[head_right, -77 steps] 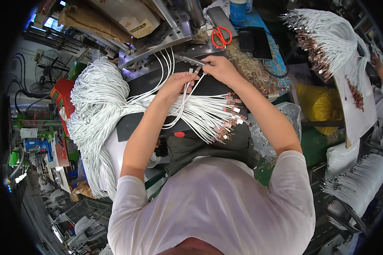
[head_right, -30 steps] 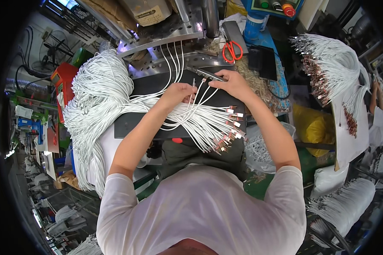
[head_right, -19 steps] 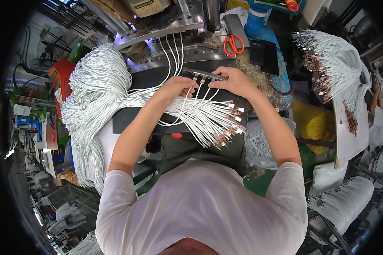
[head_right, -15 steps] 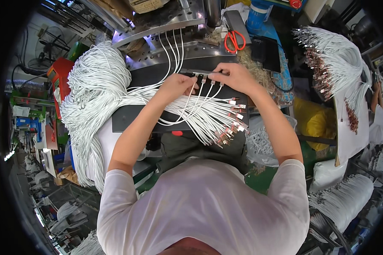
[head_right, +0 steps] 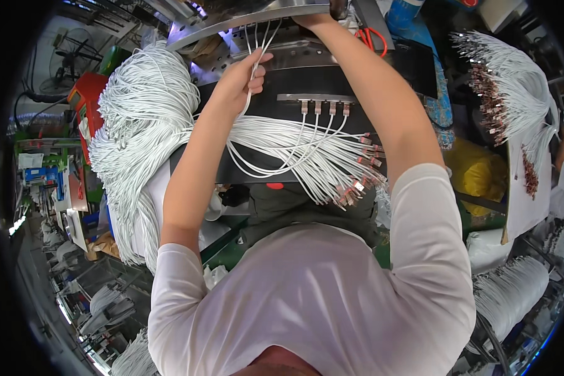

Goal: The recorder is manually assembling and crimping wire bundles at an electronics workstation.

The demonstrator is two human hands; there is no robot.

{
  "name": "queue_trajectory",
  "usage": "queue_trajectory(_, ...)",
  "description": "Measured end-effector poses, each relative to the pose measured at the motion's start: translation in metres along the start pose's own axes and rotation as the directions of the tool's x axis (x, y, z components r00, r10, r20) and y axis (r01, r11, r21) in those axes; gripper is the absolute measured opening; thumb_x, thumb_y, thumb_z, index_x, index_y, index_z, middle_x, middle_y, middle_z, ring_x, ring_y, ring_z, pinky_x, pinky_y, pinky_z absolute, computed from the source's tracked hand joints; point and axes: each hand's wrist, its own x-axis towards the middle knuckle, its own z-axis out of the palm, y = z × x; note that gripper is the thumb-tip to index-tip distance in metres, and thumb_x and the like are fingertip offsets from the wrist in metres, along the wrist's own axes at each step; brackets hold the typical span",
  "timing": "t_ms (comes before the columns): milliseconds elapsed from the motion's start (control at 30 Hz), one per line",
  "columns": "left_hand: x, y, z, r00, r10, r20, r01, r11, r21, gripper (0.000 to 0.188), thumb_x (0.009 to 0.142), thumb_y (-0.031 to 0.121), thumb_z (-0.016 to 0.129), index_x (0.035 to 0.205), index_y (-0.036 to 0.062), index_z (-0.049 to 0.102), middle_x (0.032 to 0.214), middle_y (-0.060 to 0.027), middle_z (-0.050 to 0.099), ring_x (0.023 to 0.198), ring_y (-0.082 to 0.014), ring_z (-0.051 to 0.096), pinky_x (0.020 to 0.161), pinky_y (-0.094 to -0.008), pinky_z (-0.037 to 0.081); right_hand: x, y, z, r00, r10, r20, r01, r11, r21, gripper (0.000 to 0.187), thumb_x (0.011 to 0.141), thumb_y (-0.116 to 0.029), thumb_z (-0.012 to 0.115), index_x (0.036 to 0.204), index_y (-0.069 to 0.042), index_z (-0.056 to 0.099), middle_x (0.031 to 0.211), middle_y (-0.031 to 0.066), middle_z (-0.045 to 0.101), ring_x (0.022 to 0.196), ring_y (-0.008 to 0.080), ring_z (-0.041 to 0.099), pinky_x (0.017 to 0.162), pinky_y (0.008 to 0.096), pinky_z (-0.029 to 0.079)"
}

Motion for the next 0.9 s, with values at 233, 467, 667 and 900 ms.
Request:
queue_trajectory(233,-0.083,0.021,0.011,0.984,0.173,0.029,-0.175,0.943,0.282,0.035,0.101,0.037,0.063,0.107,0.0023,0.066,0.072,0.0024,0.05,0.057,-0.0083,0.041,0.056,-0.0251,0.036,0.003,-0.002,-0.008,0.987,0.12,0.104,-0.131,0.985,0.108,0.04,0.096,-0.036,0.066,0.12,-0.004,0.066,0.111,0.0201,0.068,0.108,0.0377,0.063,0.091,0.047,0.05)
queue_trajectory(467,-0.136,0.087,-0.161,0.304,0.87,-0.388,-0.551,0.493,0.674,0.05,0.106,0.043,0.052,0.094,-0.0017,0.07,0.068,-0.0035,0.062,0.067,-0.0148,0.058,0.062,-0.0311,0.043,-0.013,-0.032,-0.028,0.981,0.094,0.172,-0.131,0.968,0.215,0.039,0.094,-0.036,0.067,0.116,-0.003,0.068,0.108,0.0199,0.069,0.105,0.0368,0.064,0.09,0.0461,0.05)
queue_trajectory(667,-0.154,0.009,-0.131,0.299,0.862,-0.409,0.058,0.411,0.91,0.056,0.105,0.039,0.058,0.066,-0.0016,0.064,0.05,-0.0045,0.045,0.051,-0.0139,0.041,0.053,-0.036,0.035,-0.101,-0.069,-0.106,0.975,-0.111,0.193,0.115,0.993,-0.007,0.033,0.091,-0.035,0.072,0.109,-0.007,0.073,0.1,0.015,0.065,0.1,0.0357,0.061,0.089,0.0463,0.051)
queue_trajectory(900,-0.114,-0.1,0.048,0.407,0.682,0.608,-0.728,-0.16,0.666,0.02,0.085,0.016,0.072,0.105,0.0108,0.07,0.106,-0.0055,0.067,0.102,-0.029,0.064,0.088,-0.0406,0.053,-0.153,-0.087,-0.222,0.865,0.046,0.5,-0.064,0.998,0.019,0.031,0.092,-0.02,0.072,0.121,-0.009,0.072,0.094,0.012,0.06,0.099,0.032,0.058,0.088,0.0385,0.047)
